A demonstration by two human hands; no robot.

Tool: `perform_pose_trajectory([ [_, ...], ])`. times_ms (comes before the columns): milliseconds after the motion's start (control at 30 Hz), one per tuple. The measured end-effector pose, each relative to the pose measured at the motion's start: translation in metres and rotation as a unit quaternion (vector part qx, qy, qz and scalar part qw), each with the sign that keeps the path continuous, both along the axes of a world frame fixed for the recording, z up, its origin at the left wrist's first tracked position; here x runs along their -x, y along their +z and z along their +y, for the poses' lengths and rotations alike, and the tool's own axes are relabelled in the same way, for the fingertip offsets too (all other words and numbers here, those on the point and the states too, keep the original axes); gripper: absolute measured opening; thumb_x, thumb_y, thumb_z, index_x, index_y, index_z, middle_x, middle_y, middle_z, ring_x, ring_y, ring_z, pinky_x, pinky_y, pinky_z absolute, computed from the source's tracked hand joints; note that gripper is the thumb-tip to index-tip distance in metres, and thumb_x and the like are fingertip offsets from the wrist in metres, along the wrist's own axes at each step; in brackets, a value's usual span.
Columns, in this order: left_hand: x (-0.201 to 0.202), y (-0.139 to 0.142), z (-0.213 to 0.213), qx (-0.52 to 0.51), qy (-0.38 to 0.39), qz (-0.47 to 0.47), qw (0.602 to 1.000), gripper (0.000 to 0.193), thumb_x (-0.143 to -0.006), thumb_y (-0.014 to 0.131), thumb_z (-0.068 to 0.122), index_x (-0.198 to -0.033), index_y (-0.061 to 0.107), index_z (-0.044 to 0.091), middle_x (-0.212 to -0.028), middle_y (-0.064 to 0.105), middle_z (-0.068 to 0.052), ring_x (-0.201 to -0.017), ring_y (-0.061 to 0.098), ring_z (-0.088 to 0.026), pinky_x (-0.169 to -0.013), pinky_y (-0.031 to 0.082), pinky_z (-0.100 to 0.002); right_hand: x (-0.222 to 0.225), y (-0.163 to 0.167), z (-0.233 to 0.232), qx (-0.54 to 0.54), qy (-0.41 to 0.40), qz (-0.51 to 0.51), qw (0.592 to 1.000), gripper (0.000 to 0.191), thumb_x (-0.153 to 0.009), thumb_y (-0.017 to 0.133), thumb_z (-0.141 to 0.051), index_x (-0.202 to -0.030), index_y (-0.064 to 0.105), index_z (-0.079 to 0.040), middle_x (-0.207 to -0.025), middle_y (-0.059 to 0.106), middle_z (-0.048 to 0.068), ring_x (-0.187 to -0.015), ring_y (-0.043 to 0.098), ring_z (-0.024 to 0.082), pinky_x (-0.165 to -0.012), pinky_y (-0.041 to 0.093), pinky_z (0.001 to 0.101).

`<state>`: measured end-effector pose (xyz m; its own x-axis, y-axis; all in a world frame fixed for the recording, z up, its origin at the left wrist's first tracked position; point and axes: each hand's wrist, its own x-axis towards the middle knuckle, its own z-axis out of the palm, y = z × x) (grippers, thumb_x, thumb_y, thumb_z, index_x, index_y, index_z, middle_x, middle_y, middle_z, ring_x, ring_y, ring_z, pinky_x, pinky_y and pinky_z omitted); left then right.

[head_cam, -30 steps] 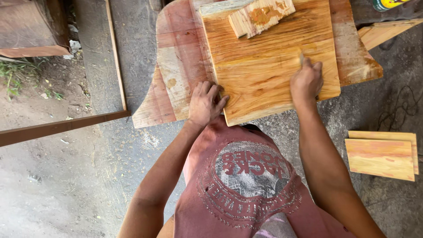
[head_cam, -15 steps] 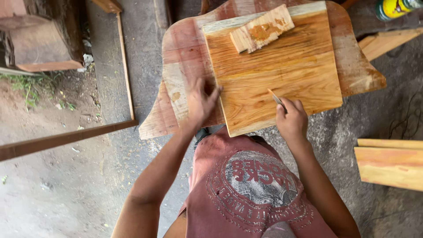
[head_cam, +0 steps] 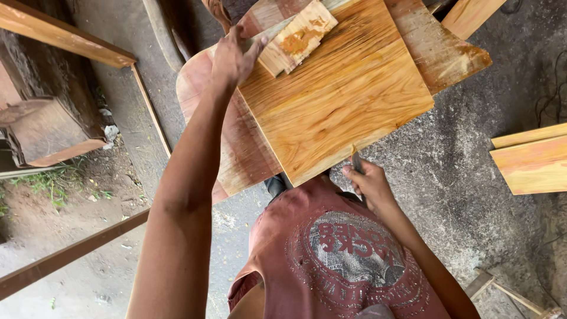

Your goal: The person sits with a wooden board on their lap, spreads yellow wood glue over the board surface using a small knife, then presses a small wood piece onto the glued area and scrapes excess glue around it, repositioning the board as they work.

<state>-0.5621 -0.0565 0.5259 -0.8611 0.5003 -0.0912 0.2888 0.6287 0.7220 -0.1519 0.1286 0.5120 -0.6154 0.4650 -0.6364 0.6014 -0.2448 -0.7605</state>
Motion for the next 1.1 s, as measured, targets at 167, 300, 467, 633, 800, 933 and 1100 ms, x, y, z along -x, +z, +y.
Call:
perform_pose_trajectory([
  [167,-0.041,-0.002,-0.014,0.049,0.027,0.023,0.998,0.083,-0.097,0.055,0.068,-0.143,0.044,0.000,-0.121,0.066,-0.026,-0.118,0.056,-0.042,-0.105,0.039,-0.052,-0.002,-0.015,0.020,0.077,-0.086,0.079,0.990,0.016,-0.091,0.076,-0.005,-0.094,0.064,0.003,-0.077,0.059,0.003,-0.061,0.053,0.008,-0.049,0.040,0.0222],
  [300,-0.089,-0.005,-0.028,0.046,0.107,0.034,0.993,0.078,-0.098,0.060,0.065,-0.140,0.047,0.000,-0.119,0.065,-0.028,-0.117,0.055,-0.044,-0.104,0.040,-0.053,-0.005,-0.023,0.055,0.066,-0.167,0.104,0.978,0.014,-0.086,0.075,-0.002,-0.095,0.065,-0.002,-0.081,0.063,0.003,-0.062,0.054,0.008,-0.051,0.039,0.0206],
  [467,-0.184,-0.008,-0.041,0.012,0.194,0.032,0.980,0.073,-0.096,0.062,0.059,-0.137,0.049,0.000,-0.122,0.064,-0.028,-0.114,0.056,-0.045,-0.101,0.043,-0.053,0.005,-0.016,0.117,-0.073,-0.091,0.046,0.992,0.017,-0.086,0.080,-0.005,-0.099,0.069,-0.002,-0.080,0.063,0.002,-0.063,0.051,0.009,-0.052,0.036,0.0227],
  [633,-0.286,0.003,-0.021,0.088,0.290,0.032,0.952,0.075,-0.093,0.067,0.056,-0.136,0.049,-0.003,-0.121,0.060,-0.030,-0.118,0.052,-0.045,-0.106,0.039,-0.052,0.032,-0.003,0.160,-0.257,0.116,0.093,0.955,0.034,-0.085,0.083,-0.014,-0.107,0.070,0.008,-0.094,0.073,0.011,-0.080,0.067,0.016,-0.068,0.051,0.0331],
  [800,-0.340,0.008,0.012,0.070,0.393,-0.031,0.916,0.084,-0.091,0.066,0.057,-0.141,0.044,-0.007,-0.125,0.058,-0.029,-0.123,0.049,-0.043,-0.108,0.037,-0.050,0.063,0.007,0.195,-0.322,0.222,-0.055,0.919,0.047,-0.087,0.084,-0.033,-0.094,0.072,0.012,-0.082,0.073,0.024,-0.072,0.070,0.029,-0.068,0.052,0.0436],
  [933,-0.358,0.004,0.033,0.046,0.454,-0.075,0.887,0.086,-0.091,0.063,0.060,-0.142,0.043,-0.007,-0.128,0.058,-0.027,-0.125,0.051,-0.041,-0.110,0.037,-0.049,0.094,-0.003,0.226,-0.396,0.321,-0.041,0.859,0.055,-0.089,0.087,-0.039,-0.088,0.072,0.014,-0.080,0.070,0.029,-0.074,0.068,0.034,-0.071,0.053,0.0443],
  [1100,-0.361,-0.001,0.081,0.035,0.443,-0.110,0.889,0.097,-0.089,0.065,0.063,-0.145,0.036,-0.011,-0.132,0.054,-0.032,-0.128,0.049,-0.041,-0.110,0.037,-0.050,0.161,-0.015,0.262,-0.368,0.283,-0.059,0.884,0.047,-0.085,0.088,-0.034,-0.091,0.071,0.009,-0.089,0.072,0.026,-0.080,0.072,0.032,-0.074,0.058,0.0433],
])
